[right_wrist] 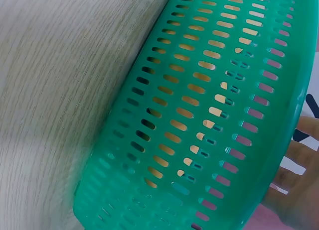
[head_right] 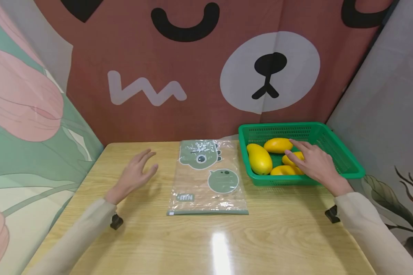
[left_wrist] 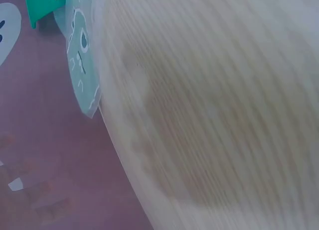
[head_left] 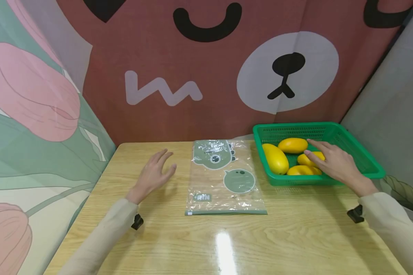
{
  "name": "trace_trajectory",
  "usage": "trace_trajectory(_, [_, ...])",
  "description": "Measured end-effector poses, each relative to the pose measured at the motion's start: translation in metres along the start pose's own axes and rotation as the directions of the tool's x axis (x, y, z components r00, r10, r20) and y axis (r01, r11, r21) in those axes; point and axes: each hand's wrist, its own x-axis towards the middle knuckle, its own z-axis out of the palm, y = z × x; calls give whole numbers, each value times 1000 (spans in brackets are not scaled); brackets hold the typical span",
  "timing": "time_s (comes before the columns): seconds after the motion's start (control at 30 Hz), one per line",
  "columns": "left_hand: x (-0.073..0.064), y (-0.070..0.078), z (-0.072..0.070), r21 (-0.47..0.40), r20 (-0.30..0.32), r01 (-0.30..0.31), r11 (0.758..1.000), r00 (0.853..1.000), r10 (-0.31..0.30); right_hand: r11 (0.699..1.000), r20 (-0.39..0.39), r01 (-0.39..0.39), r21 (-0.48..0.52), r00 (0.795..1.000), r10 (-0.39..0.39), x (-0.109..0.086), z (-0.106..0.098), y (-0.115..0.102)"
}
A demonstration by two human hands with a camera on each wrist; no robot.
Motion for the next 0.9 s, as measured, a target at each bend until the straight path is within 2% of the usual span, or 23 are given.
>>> trace_trajectory(0.37, [-8,8,4,4,-18,-26,1000,999,26,1000,6,6,-14,1000,-6,1,3,-3])
trace_trajectory(0.6, [-10,13,7,4,6,-31,1000,1000,31,1000,27,-11,3,1000,11,3,8,-3])
trace_trajectory(0.9, [-9,19,12,1,-3,-66,998,998,66,1000,2,8,-2,1000,-8,5,10,-5])
